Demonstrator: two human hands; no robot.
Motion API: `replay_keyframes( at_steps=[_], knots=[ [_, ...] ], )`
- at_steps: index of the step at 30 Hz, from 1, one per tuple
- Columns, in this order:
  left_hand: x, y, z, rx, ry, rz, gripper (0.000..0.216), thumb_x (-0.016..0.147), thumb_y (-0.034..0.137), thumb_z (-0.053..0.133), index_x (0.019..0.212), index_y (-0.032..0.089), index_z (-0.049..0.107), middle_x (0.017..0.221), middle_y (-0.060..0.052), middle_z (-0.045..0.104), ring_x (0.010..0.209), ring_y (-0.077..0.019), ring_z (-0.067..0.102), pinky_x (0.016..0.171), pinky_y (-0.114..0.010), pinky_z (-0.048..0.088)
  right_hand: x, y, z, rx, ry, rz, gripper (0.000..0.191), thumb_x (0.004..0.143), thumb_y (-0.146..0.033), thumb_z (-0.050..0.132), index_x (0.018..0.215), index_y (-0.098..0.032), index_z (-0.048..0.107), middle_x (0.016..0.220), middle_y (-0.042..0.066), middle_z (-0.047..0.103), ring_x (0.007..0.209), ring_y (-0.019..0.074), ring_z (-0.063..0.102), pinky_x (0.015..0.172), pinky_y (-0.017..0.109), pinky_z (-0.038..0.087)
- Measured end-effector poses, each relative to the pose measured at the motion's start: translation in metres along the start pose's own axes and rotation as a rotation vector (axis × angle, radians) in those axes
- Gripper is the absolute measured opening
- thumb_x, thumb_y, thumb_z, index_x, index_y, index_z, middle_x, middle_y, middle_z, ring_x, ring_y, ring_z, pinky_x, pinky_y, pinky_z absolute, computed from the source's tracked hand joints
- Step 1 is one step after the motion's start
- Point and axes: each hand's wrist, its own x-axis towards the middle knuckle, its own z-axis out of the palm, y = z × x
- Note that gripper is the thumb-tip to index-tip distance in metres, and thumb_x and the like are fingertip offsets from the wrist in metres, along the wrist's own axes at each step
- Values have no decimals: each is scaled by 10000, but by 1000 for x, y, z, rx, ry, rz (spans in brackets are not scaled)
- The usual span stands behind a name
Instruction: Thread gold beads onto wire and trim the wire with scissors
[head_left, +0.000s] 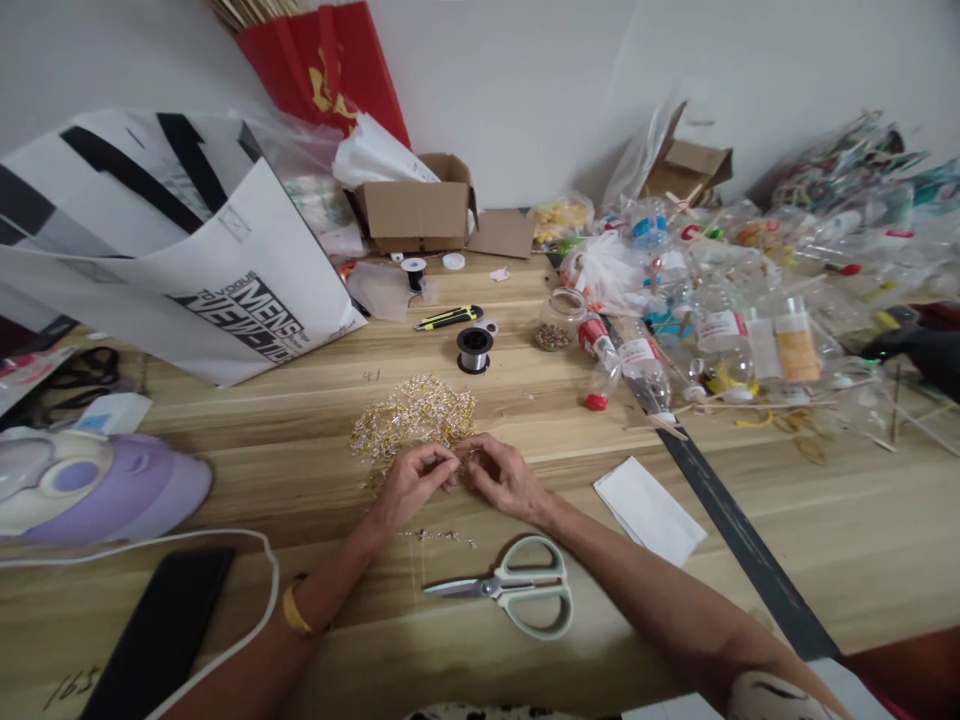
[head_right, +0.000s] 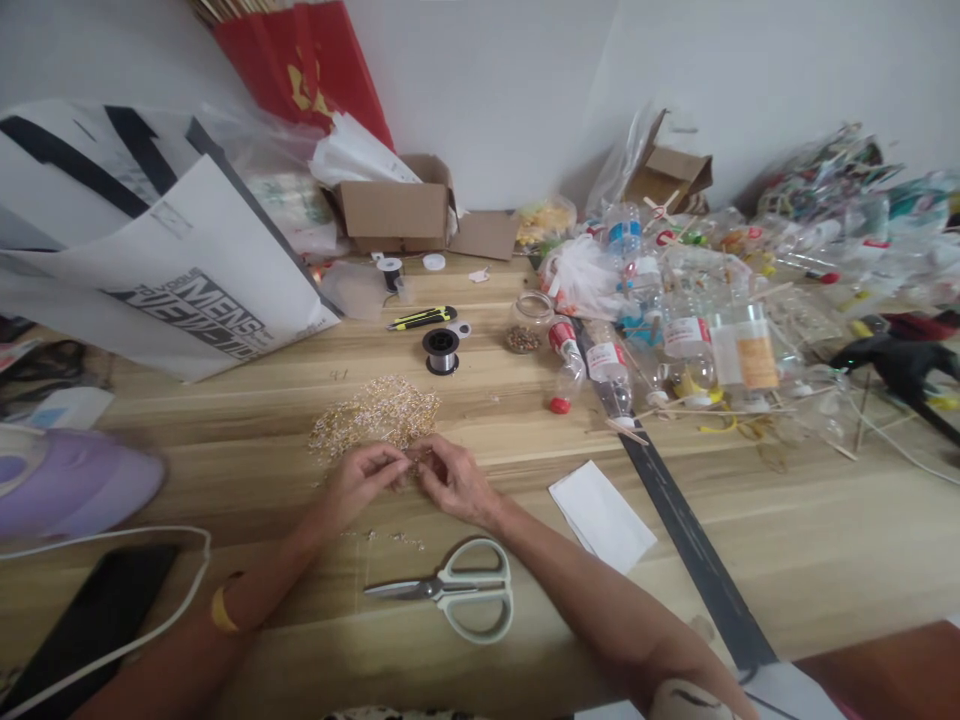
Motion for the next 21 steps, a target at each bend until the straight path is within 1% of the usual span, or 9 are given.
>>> replay_keyframes(
  at_steps=[4, 8, 11, 14, 17, 21],
  knots=[
    [0, 1, 0, -29, 5, -11, 182, 745, 322, 628, 697, 147, 617, 574, 4, 614, 534, -107, 559, 551, -219, 481, 1, 2, 0, 14, -83, -38, 361, 802, -118, 490, 1162, -139, 478, 642, -45, 508, 496, 69, 436, 475, 164, 353],
    [0, 2, -1, -59, 21, -4, 190, 740, 334, 638, 710, 147, 616, 579, 2, 627, 542, -110, 577, 556, -222, 490, 2, 2, -1, 4, -102, -66, 386, 780, -97, 497, 1165, -127, 483, 683, -28, 539, 527, 66, 445, 491, 158, 362],
    [0, 3, -3, -67, 41, 1, 198, 740, 338, 642, 707, 146, 610, 577, 5, 628, 536, -106, 577, 559, -222, 492, 2, 0, -1, 6, -98, -71, 346, 782, -89, 489, 1126, -128, 513, 703, -19, 553, 533, 64, 436, 496, 155, 364],
    [0, 3, -5, -69, 67, -2, 198, 739, 341, 646, 733, 147, 608, 580, 8, 634, 537, -110, 586, 557, -225, 495, 3, 0, 0, -3, -80, -55, 267, 799, -102, 483, 1055, -130, 553, 725, -7, 568, 546, 67, 448, 501, 157, 371],
    [0, 2, -6, -59, 85, -7, 198, 739, 342, 649, 755, 149, 604, 585, 8, 640, 549, -117, 599, 561, -231, 501, 3, 1, 0, -40, -25, -39, 197, 812, -128, 494, 985, -131, 588, 744, 5, 584, 568, 76, 472, 519, 168, 386],
    [1, 0, -6, -44, 114, 6, 206, 741, 351, 647, 737, 151, 598, 591, 3, 640, 555, -120, 598, 562, -231, 501, 3, 1, 0, -82, 48, -13, 160, 838, -160, 498, 956, -139, 604, 707, 1, 584, 568, 88, 487, 539, 182, 406]
  ],
)
